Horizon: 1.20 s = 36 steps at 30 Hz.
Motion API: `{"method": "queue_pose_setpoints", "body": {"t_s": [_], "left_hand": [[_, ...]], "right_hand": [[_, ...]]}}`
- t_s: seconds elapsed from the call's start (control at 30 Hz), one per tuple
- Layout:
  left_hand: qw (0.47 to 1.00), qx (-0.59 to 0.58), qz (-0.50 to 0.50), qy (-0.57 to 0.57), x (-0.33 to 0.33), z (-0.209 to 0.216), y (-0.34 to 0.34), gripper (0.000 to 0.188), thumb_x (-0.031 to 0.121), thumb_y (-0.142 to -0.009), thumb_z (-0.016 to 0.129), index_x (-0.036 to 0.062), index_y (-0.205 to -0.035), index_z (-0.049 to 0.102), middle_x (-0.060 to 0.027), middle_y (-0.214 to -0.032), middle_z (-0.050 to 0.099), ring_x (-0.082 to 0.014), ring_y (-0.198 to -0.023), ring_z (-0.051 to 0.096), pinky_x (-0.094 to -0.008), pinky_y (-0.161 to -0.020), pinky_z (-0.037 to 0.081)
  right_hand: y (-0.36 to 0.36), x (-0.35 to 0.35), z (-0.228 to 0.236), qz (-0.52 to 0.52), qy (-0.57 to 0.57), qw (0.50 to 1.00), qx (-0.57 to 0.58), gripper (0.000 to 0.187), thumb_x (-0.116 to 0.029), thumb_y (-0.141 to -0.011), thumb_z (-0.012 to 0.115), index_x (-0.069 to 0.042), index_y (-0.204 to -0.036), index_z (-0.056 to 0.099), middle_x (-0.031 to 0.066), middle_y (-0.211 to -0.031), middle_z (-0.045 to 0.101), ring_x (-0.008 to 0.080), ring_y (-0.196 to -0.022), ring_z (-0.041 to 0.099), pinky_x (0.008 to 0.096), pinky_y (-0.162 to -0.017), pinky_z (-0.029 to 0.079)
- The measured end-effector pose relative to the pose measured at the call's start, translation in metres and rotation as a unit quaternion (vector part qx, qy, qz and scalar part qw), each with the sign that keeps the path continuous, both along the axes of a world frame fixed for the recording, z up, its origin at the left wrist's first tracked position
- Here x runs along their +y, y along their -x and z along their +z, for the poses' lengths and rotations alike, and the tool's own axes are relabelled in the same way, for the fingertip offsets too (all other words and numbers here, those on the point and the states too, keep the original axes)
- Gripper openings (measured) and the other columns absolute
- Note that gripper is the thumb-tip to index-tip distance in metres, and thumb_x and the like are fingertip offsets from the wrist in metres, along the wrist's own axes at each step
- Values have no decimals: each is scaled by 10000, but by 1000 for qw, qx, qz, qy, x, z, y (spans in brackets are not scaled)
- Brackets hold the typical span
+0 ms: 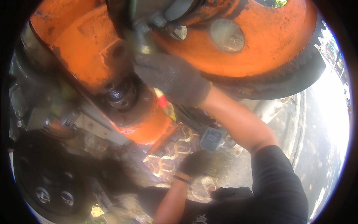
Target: The person paints a large orange and green mechanical assembly with a brush, repeatedly dipping the brush into a small container to apply green paint to bolts, brackets, and the gear rim.
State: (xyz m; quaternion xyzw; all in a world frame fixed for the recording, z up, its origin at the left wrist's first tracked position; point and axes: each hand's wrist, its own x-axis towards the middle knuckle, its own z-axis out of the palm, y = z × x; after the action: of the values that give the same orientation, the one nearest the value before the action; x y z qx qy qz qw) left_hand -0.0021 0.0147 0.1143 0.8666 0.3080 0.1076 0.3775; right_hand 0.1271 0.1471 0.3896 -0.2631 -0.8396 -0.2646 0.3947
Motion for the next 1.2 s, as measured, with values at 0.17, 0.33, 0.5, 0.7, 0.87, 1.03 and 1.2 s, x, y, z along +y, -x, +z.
{"method": "queue_pose_setpoints", "body": {"t_s": [0.17, 0.33, 0.5, 0.7, 0.87, 1.03, 1.2], "left_hand": [[999, -16, -24, -23, 1, 0, -2, 399, 464, -1013, 566, 123, -1149, 723, -170, -1148, 755, -397, -1082, 711, -520, -924, 562], [999, -51, -9, -18, 2, -5, -2, 398, 460, -1006, 581, 112, -1135, 725, -174, -1134, 756, -398, -1075, 713, -518, -921, 559], [999, -39, -13, -14, 3, 12, 1, 387, 450, -1002, 592, 107, -1127, 724, -179, -1116, 755, -403, -1067, 712, -518, -913, 558], [998, -55, -12, -35, 6, -9, -1, 385, 445, -1005, 590, 95, -1106, 714, -190, -1075, 753, -416, -1039, 712, -524, -904, 555], [998, -43, -25, -30, 7, 1, -3, 396, 448, -1004, 593, 82, -1109, 701, -204, -1079, 748, -415, -1045, 713, -534, -901, 554], [999, -39, -14, -27, 9, 1, 1, 395, 447, -1003, 597, 86, -1130, 694, -204, -1097, 747, -418, -1056, 712, -533, -905, 554], [999, -8, -33, -17, 14, 0, 0, 397, 442, -1003, 601, 87, -1158, 687, -205, -1120, 745, -420, -1063, 711, -530, -909, 555]], "right_hand": [[-8, 13, -7, 45, -28, 998, 19, 488, -104, -869, 706, -72, -1356, 712, 215, -1424, 674, 410, -1241, 687, 475, -1016, 575], [-4, 6, -12, 26, -5, 1000, -2, 489, -103, -867, 718, -73, -1356, 711, 207, -1426, 675, 407, -1242, 688, 478, -1010, 577], [-3, 16, -16, 18, -30, 999, 16, 505, -126, -846, 744, -67, -1346, 713, 204, -1428, 674, 407, -1238, 688, 491, -1012, 576], [4, 8, -23, 7, -4, 1000, 21, 482, -130, -846, 741, -64, -1323, 725, 211, -1407, 681, 418, -1224, 690, 496, -1004, 579], [-3, 22, -24, 5, -36, 999, 32, 467, -157, -833, 755, -61, -1290, 741, 205, -1373, 695, 416, -1217, 693, 494, -994, 582], [5, -1, -24, 10, -7, 999, 44, 435, -131, -834, 763, -68, -1264, 753, 197, -1347, 704, 413, -1175, 706, 482, -973, 587], [-7, -5, -18, -5, -31, 997, 66, 417, -84, -835, 804, -66, -1249, 753, 206, -1288, 723, 408, -1144, 717, 473, -949, 595]]}}
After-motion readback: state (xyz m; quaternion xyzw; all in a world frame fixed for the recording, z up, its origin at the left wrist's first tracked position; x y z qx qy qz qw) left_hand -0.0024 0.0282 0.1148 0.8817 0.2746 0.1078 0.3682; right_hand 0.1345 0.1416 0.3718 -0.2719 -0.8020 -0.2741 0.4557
